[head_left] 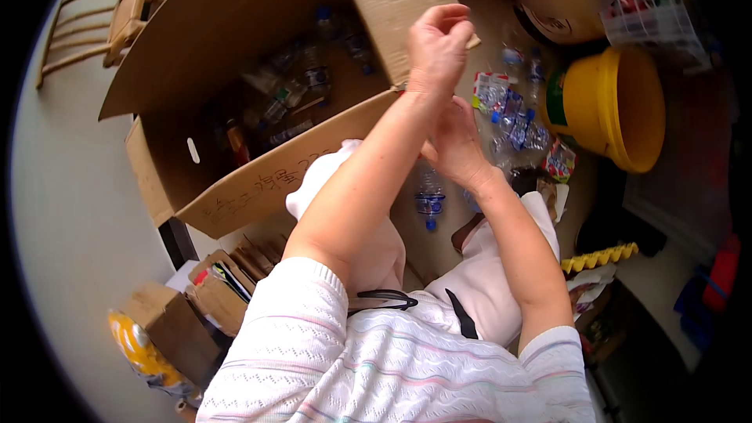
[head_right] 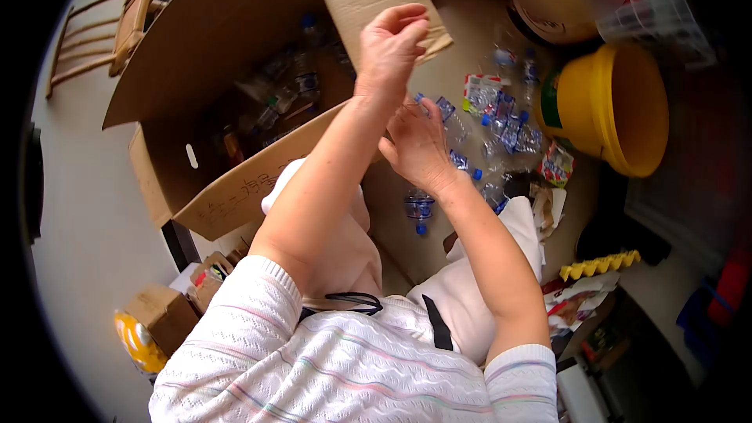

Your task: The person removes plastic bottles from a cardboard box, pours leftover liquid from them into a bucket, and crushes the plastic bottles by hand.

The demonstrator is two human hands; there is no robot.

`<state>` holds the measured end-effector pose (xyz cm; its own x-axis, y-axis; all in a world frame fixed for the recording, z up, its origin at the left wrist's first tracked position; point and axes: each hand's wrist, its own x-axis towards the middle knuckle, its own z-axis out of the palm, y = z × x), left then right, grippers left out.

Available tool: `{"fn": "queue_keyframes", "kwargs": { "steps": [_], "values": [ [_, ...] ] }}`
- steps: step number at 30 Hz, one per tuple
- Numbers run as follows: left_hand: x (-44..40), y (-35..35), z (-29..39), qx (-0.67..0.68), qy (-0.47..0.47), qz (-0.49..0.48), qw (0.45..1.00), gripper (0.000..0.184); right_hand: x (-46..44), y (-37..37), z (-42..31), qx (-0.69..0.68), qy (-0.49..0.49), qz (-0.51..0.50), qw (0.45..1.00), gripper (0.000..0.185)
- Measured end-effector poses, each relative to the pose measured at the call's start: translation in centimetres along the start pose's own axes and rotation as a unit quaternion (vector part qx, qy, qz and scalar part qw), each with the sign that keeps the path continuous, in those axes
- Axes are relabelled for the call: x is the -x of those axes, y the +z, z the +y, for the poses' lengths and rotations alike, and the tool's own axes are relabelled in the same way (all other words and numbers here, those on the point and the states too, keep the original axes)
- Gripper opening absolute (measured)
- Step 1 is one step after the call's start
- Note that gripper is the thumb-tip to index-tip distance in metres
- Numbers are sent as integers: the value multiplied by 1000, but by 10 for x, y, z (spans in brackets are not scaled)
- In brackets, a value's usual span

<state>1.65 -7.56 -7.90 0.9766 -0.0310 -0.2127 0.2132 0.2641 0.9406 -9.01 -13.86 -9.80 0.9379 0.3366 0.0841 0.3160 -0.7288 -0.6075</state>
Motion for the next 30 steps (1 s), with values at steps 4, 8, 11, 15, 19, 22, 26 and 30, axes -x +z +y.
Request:
{"fn": "queue_keyframes", "kwargs": {
  "steps": [4,8,11,15,19,22,26,30],
  "values": [
    [-6,0,2,51,-13,33,998,21,-23,33,-8,-36,-47,0,998,37],
    [-8,-12,22,88,-30,57,994,21,-72,50,-22,17,-59,-92,994,23],
    [-9,-20,35,128,-23,57,990,21,-92,64,-26,91,-63,-125,986,24],
    [-15,-52,60,112,26,14,993,19,-82,104,6,120,-63,-59,989,26],
    [-74,-120,33,-181,80,95,976,23,-87,94,-12,179,-5,-88,980,34],
    [-122,-171,-25,-524,71,92,843,35,-89,97,-10,176,-14,-52,983,34],
    [-152,-190,-47,-706,-29,-20,707,61,-87,99,-12,171,-15,-49,984,33],
    [-197,-226,-107,-723,49,-77,685,52,-89,98,-11,164,-15,-39,986,33]
  ]
}}
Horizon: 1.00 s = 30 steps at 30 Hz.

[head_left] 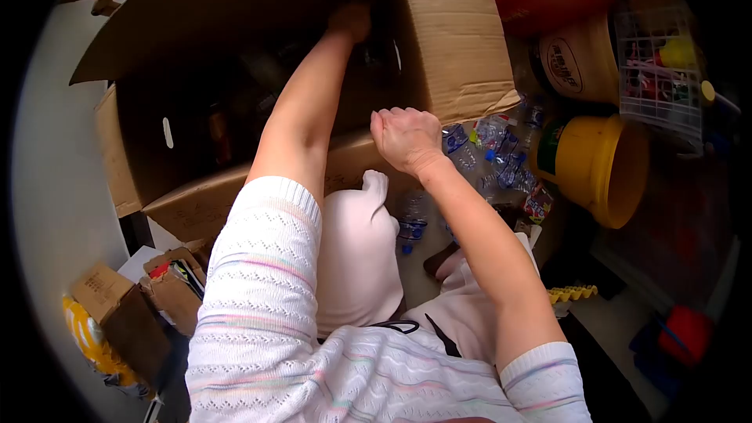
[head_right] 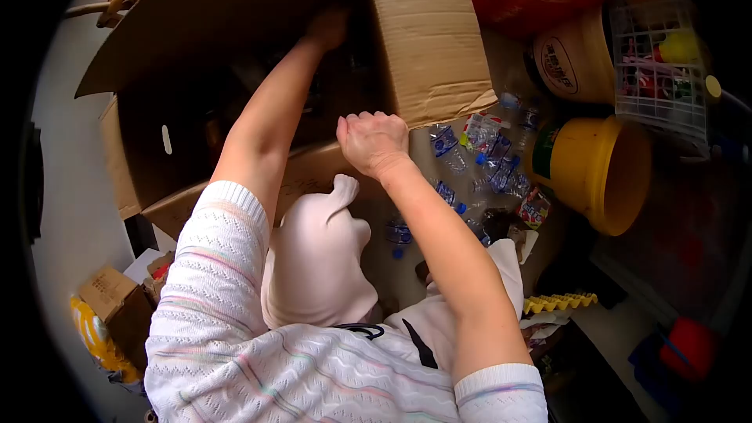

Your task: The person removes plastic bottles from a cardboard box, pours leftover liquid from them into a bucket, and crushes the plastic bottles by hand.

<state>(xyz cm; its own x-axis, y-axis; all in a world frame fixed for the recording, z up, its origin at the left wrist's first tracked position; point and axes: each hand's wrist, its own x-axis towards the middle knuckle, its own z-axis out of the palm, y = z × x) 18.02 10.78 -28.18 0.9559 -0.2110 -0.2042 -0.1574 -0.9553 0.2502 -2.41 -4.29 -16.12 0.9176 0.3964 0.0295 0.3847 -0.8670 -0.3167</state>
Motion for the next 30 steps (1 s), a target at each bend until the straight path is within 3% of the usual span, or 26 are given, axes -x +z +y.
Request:
{"fn": "queue_keyframes", "kwargs": {
  "steps": [5,8,11,13,14,17,18,19,21,23,24,26,27,29,30],
  "values": [
    [18,11,-18,-49,0,56,997,32,0,3,-1,-6,2,13,1000,32],
    [63,-26,-14,88,-46,114,988,28,0,5,1,-18,-3,28,999,32],
    [97,-78,-17,162,-13,218,962,32,1,7,1,-14,4,30,999,32],
    [124,-134,3,202,-54,193,959,39,3,12,0,-41,14,-3,999,32],
    [138,-157,21,321,-9,248,914,36,1,1,2,-44,13,-8,999,33],
    [174,-216,85,377,36,282,882,34,8,-30,-1,-200,47,-19,978,33],
    [182,-225,104,386,59,293,873,35,16,-30,8,-364,99,0,926,35],
    [189,-230,121,397,81,301,863,35,30,-47,14,-398,129,25,908,38],
    [195,-227,156,424,138,286,848,34,69,-95,29,-465,199,77,859,51],
    [204,-222,205,450,174,217,849,32,108,-139,46,-393,192,120,891,76],
    [210,-214,231,451,202,183,850,32,125,-150,57,-411,221,104,878,84],
    [220,-189,276,510,248,90,819,32,151,-160,67,-419,224,153,866,77],
    [225,-177,291,472,260,56,841,42,160,-163,72,-417,195,185,868,72],
    [227,-148,304,558,273,-61,782,60,186,-159,84,-532,285,196,773,63],
    [226,-135,302,606,268,-129,738,79,196,-156,90,-589,320,197,715,59]
  ]
}}
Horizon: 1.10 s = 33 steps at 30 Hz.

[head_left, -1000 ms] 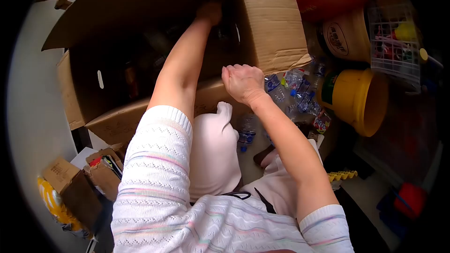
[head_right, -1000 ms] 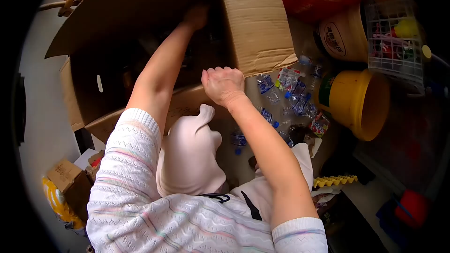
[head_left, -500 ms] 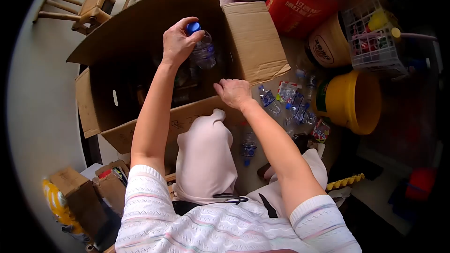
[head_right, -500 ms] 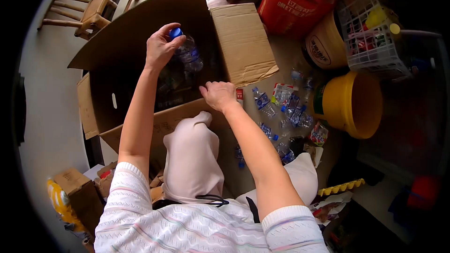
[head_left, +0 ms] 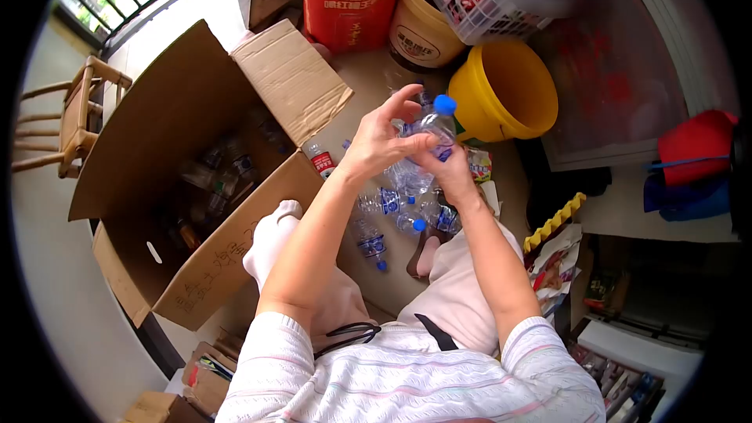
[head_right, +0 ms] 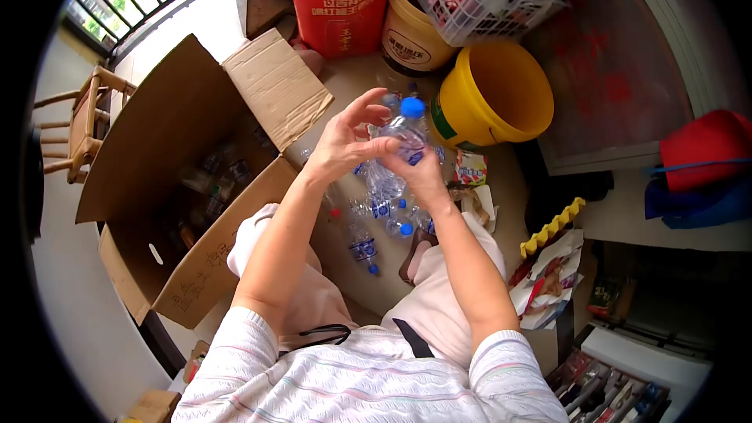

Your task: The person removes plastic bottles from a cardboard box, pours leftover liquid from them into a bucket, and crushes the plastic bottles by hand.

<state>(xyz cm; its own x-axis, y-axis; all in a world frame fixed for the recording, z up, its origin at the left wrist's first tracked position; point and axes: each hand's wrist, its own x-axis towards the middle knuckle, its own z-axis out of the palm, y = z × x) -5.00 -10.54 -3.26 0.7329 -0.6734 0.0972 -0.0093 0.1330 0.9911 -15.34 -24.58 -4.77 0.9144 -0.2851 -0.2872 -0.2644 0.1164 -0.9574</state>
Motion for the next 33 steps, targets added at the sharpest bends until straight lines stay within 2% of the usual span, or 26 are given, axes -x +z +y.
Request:
{"fn": "queue_keyframes", "kwargs": {
  "steps": [1,3,4,7,8,11,12,15,17,20,23,27,28,31,33],
  "values": [
    [4,0,-8,-63,-19,-24,998,81,4,-7,3,-86,-14,10,996,48],
    [10,0,-20,-190,-50,-68,978,85,0,-14,-2,-126,-51,6,991,48],
    [9,3,-25,-151,-65,-106,981,83,-3,-18,-5,-152,-43,-3,987,49],
    [3,8,-36,-88,-185,-129,970,77,-12,-24,-12,-150,-25,-16,988,53],
    [3,9,-44,-11,-172,-95,980,71,-12,-25,-20,-129,-15,-27,991,57],
    [-1,2,-56,-128,-167,-49,976,70,-24,-52,-32,-54,-7,60,997,57],
    [-2,1,-56,-129,-195,-66,970,70,-29,-61,-29,-23,-6,67,997,57],
    [-2,8,-67,-160,-176,-90,967,59,-32,-80,-23,94,-19,97,991,54],
    [-5,11,-57,-234,-166,-83,954,56,-30,-87,-22,201,-44,124,971,51],
    [-9,15,-53,-335,-114,-63,933,55,-26,-98,-21,69,-16,109,992,45],
    [-11,18,-56,-273,-155,-94,945,52,-22,-98,-22,61,13,75,995,41],
    [-9,17,-61,-117,-232,-182,948,45,-20,-110,-17,101,-3,85,991,36],
    [-8,16,-59,-82,-240,-199,947,51,-18,-113,-18,110,-3,78,991,34],
    [-6,19,-49,37,-272,-200,941,47,-14,-116,-20,112,6,65,992,34],
    [-7,16,-51,65,-308,-204,927,45,-11,-116,-24,123,12,57,991,33]
  ]
}}
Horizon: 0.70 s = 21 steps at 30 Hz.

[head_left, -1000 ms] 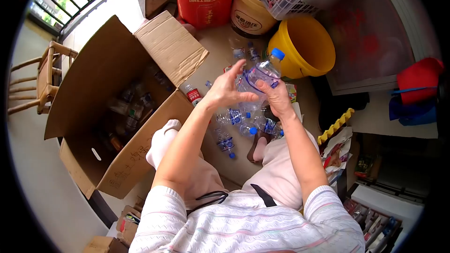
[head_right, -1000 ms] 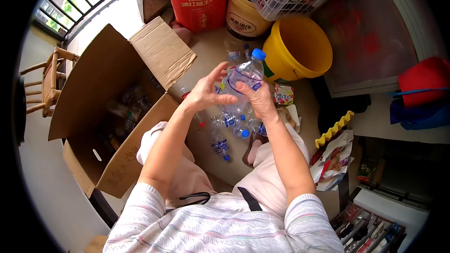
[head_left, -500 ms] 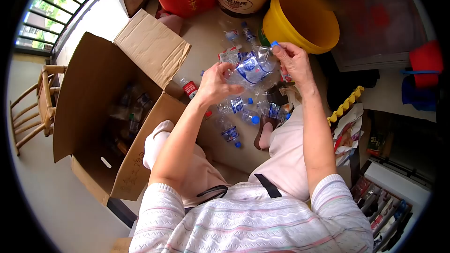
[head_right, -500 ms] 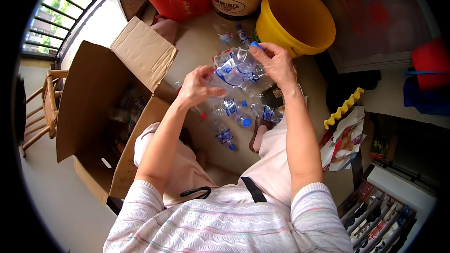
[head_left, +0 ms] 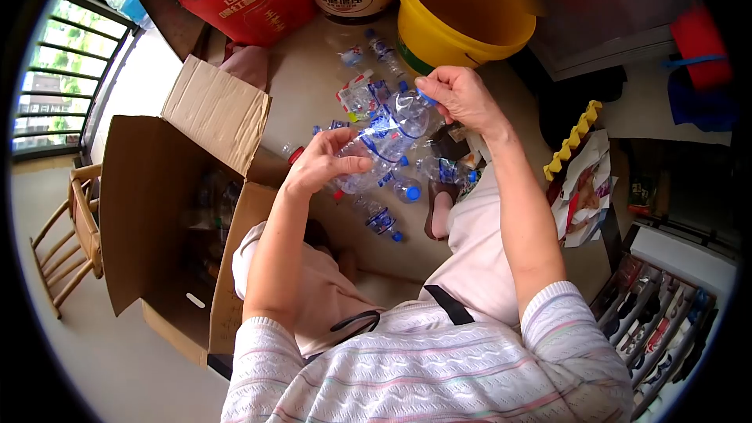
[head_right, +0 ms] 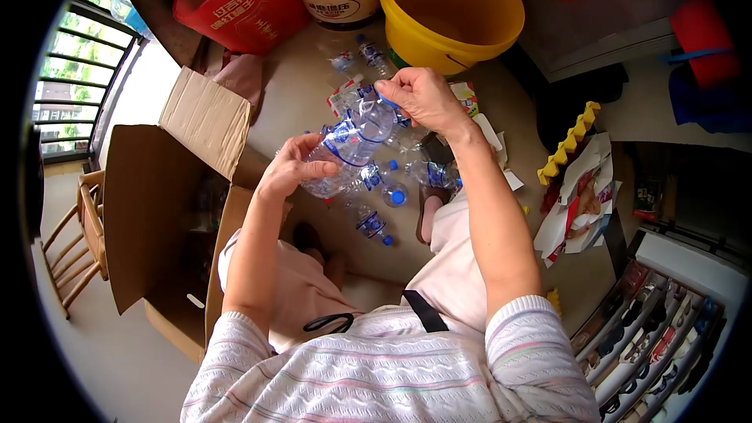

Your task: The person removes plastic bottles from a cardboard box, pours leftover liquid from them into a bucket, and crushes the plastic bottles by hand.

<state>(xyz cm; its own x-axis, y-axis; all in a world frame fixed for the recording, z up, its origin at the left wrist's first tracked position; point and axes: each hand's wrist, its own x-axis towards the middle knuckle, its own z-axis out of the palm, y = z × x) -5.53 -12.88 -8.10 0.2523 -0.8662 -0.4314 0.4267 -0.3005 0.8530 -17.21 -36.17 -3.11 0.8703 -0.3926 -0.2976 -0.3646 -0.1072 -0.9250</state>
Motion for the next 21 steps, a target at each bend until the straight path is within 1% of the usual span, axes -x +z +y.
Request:
{"fn": "queue_keyframes", "kwargs": {
  "steps": [2,3,6,7,10,11,14,15,18,19,21],
  "values": [
    [-2,-7,-6,1,-18,-10,1000,44,-2,0,3,-2,-10,-10,1000,33],
    [-3,-10,-11,12,-4,-17,1000,43,-2,2,2,19,-12,-4,1000,31],
    [0,-18,-16,103,-18,-26,994,41,-5,8,8,-22,-45,-21,999,29],
    [1,-19,-17,99,-1,-30,995,41,-7,8,8,-17,-40,-51,998,21],
    [4,-34,-29,179,-7,-53,982,42,-7,11,5,-48,-80,-74,993,19],
    [5,-38,-35,208,2,-23,978,43,-8,6,2,-34,-53,-126,990,18],
    [8,-40,-37,266,-16,-78,961,44,-6,-2,0,-32,-83,-185,979,20],
    [4,-52,-58,293,-12,-66,954,48,-8,-3,7,16,-170,-165,971,23],
    [6,-19,-45,338,2,4,941,50,-8,-9,4,5,-182,-162,970,25],
    [2,-17,-46,332,18,30,943,55,-5,-11,0,-10,-165,-140,976,24],
    [4,-16,-41,374,39,-11,926,59,-4,-17,0,-59,-156,-105,980,23]
  ]
}}
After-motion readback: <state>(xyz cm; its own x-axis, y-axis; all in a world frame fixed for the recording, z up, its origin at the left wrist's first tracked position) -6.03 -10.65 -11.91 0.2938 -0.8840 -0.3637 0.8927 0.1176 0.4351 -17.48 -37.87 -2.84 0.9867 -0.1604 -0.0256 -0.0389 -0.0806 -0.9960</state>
